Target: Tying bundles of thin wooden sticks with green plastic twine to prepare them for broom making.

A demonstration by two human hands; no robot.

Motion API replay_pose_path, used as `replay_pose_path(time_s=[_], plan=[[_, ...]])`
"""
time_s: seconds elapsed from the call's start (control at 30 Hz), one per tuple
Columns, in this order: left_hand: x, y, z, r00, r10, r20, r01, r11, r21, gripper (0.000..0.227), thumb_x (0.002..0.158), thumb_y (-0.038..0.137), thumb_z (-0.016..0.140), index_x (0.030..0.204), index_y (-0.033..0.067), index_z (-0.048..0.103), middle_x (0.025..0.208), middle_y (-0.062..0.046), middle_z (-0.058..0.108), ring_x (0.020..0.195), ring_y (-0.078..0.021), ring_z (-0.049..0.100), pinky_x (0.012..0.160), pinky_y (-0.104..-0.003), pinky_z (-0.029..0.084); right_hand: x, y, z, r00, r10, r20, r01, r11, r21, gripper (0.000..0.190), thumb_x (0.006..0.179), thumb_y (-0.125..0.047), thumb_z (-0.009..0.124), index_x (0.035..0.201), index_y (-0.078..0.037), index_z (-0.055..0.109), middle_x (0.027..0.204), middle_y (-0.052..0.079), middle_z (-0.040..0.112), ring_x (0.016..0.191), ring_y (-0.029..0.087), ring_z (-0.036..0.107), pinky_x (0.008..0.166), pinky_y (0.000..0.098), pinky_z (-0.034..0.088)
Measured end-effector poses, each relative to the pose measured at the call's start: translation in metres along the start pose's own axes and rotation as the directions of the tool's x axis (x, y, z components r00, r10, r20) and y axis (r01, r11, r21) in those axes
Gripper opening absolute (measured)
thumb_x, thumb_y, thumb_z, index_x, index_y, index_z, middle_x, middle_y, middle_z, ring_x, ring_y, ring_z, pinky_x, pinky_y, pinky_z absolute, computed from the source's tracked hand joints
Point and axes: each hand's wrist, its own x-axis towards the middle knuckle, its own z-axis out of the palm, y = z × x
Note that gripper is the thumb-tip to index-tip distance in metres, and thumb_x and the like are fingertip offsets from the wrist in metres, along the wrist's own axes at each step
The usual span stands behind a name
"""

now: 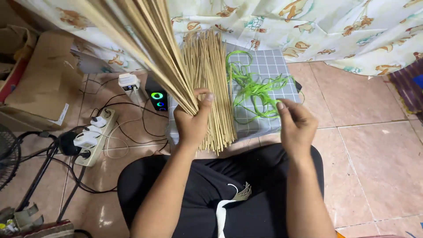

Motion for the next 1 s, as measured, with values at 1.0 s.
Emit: replay_pose_path(time_s=[1.0], plan=[[0.038, -0.02, -0.05, 0.88, -0.263, 0.396, 0.369, 0.903, -0.22, 0.023, 0.098, 0.022, 0.067, 0.108, 0.0012, 0.07, 0.078, -0.011, 0.072, 0.046, -0.007, 0.052, 0.037, -0.019, 0.04, 0.162, 0.073, -0.179, 0.985, -0.02, 0.17, 0.034, 0.996, -0.079, 0.043, 0.133, -0.049, 0.043, 0.134, -0.007, 0.049, 0.122, 0.01, 0.047, 0.111, 0.017, 0.05, 0.103, 0.0299, 0.048]])
